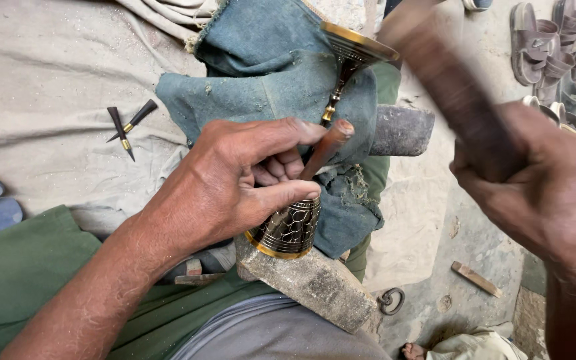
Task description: The person sits on the floor with an engraved brass vessel braced on a brick and cloth pad, holds a small punch against the vessel's surface, and repeatedly strikes the punch with a wooden mallet, repositioning the punch to work the pattern around the object.
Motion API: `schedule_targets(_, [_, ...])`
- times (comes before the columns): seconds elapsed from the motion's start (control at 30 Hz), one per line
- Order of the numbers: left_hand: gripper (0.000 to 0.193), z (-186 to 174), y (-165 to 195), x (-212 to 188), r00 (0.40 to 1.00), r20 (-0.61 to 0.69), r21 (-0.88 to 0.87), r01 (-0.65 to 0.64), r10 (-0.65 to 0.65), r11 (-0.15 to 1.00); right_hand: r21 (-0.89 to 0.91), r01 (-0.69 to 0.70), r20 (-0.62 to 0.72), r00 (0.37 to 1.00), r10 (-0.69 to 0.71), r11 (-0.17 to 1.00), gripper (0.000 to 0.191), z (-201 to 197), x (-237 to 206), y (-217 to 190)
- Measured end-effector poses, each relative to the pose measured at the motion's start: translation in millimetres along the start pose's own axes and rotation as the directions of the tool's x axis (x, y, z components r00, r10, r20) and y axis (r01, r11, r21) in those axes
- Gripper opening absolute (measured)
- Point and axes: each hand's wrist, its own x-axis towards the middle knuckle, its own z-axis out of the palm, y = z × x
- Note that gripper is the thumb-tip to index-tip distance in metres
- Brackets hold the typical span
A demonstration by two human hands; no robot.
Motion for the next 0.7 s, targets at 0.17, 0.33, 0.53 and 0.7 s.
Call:
schedule_targets(0.17, [0.056,-1.7,-2.3,-1.0,1.0,-0.003,-0.028,-0.016,0.016,0.999,0.018,0.123,0.068,0.99,-0.124,0.992,0.024,-4.0,4.6,-0.2])
schedule_targets(0.33, [0.057,-2.6,-4.3,-0.1,1.0,0.005,-0.022,0.003,-0.003,1.0,0.177,-0.057,0.231,0.973,0.015,0.983,0.028,-8.8,5.2,4.6])
schedule_targets(0.53, [0.058,-5.3,-3.8,-1.6,0.999,0.004,-0.046,-0.031,0.031,0.998,0.482,-0.209,-0.031,0.966,0.255,0.851,0.036,3.8,-3.2,10.6])
schedule_targets(0.7, [0.051,-4.8,-9.3,0.7,0.996,-0.014,-0.022,-0.089,0.089,0.996,0.734,-0.398,0.139,0.881,0.452,0.551,0.021,-2.0,4.6,10.1])
